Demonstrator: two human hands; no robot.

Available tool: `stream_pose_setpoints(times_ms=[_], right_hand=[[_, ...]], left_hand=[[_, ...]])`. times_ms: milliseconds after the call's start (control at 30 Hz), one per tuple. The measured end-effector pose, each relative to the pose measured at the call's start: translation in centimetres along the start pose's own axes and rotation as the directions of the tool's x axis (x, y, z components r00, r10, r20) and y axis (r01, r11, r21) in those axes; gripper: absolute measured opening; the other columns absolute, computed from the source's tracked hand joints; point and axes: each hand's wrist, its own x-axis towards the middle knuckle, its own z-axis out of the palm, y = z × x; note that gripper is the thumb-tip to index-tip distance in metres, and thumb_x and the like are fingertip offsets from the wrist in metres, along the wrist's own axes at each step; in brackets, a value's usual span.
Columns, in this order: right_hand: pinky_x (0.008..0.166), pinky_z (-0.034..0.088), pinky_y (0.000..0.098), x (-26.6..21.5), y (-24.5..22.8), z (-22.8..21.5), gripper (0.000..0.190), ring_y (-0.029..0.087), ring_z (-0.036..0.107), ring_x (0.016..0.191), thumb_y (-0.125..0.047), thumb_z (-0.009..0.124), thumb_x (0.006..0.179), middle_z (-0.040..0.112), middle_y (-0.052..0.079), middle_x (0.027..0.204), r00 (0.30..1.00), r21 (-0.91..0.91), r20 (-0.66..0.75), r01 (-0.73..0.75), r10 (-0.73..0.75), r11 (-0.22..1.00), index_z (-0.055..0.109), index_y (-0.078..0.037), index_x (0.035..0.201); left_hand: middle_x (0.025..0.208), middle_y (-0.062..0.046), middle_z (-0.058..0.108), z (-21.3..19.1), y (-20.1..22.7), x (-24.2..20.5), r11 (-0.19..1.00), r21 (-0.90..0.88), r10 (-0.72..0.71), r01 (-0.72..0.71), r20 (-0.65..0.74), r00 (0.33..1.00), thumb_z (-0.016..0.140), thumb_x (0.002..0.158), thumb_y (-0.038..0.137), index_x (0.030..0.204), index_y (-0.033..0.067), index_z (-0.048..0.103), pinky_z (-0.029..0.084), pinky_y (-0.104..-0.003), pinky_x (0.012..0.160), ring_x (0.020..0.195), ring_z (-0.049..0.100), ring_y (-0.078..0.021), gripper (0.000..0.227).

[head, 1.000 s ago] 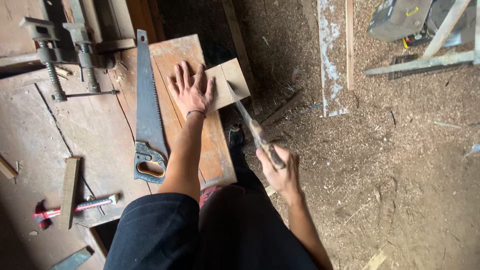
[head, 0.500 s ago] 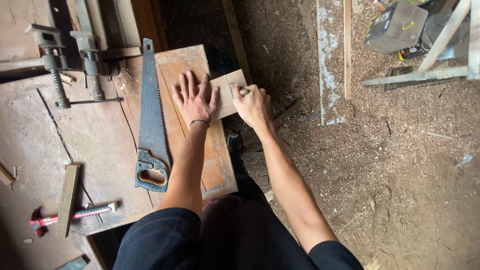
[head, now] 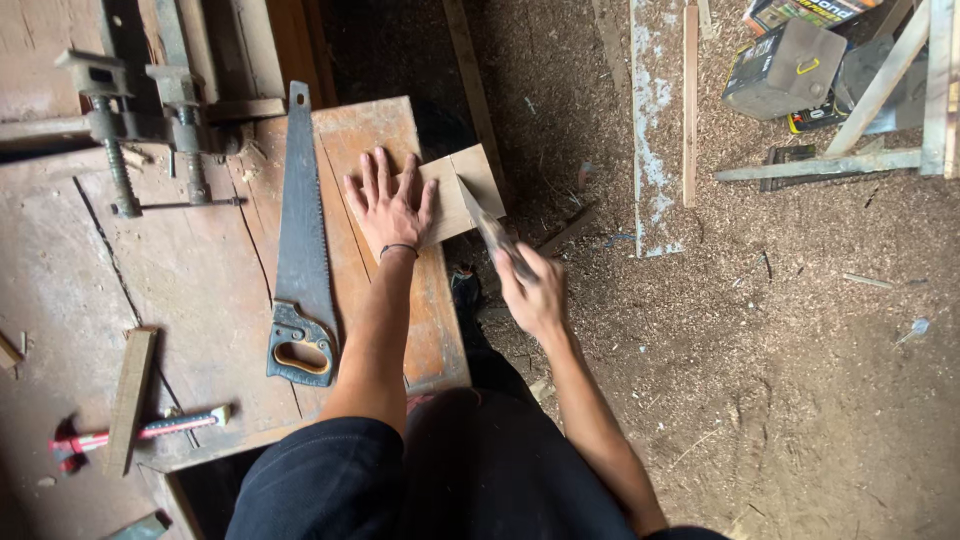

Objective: The person uses a chisel to carve and shape a small rectangular wooden block on a workbench. They repeatedly strike the chisel with their hand to remove wood shavings and refine the block's edges.

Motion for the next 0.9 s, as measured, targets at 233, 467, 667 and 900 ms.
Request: stream_pose_setpoints(times_ms=[233,467,667,900], right_hand=[[0.031,0.036,0.0294,-2.8,-3.1,-7.5,0.046,0.010,0.047,0.035,-0.030,0.049,0.108,0.058,0.002,0.050,0.980,-0.143,0.119,-0.143,0.161,0.979,0.064,-0.008,0.072],[0.049,0.049,0.0390,9.6,-4.6,-0.9,0.048,0.014,0.053,0.044,-0.044,0.050,0.104,0.059,0.002,0.054,0.912,-0.308,0.208,-0.281,0.352,0.909,0.068,-0.012,0.074],[0.105,0.035,0.0596,10.9,-5.0,-4.0,0.056,0.016,0.068,0.058,-0.052,0.048,0.103,0.063,0.003,0.052,0.831,-0.388,0.275,-0.364,0.483,0.847,0.069,-0.010,0.072],[0.075,0.066,0.0620,11.0,-7.7,-3.4,0.053,0.022,0.063,0.052,-0.043,0.045,0.107,0.058,0.004,0.055,0.767,-0.226,0.322,-0.508,0.556,0.831,0.060,-0.011,0.068]], left_hand=[[0.172,-0.007,0.013,0.4,-0.2,-0.7,0.997,-0.067,0.033,-0.039,-0.094,0.995,0.023,0.100,0.073,0.158,0.0374,0.038,-0.011,-0.053,0.124,0.158,0.002,-0.0253,0.069],[0.171,-0.006,0.018,0.6,-0.2,-0.6,0.992,-0.117,0.023,-0.040,-0.143,0.989,0.026,0.100,0.073,0.156,0.0355,0.043,-0.010,-0.052,0.125,0.159,0.006,-0.0254,0.070],[0.171,-0.008,0.019,-0.2,-0.1,-0.8,0.990,-0.134,0.028,-0.044,-0.125,0.992,0.026,0.101,0.072,0.157,0.0351,0.041,-0.008,-0.053,0.126,0.159,0.007,-0.0265,0.069],[0.172,-0.010,0.018,0.7,-0.4,-1.5,0.991,-0.118,0.041,-0.061,-0.167,0.985,0.026,0.103,0.069,0.158,0.0339,0.040,-0.006,-0.055,0.125,0.159,0.007,-0.0267,0.066]])
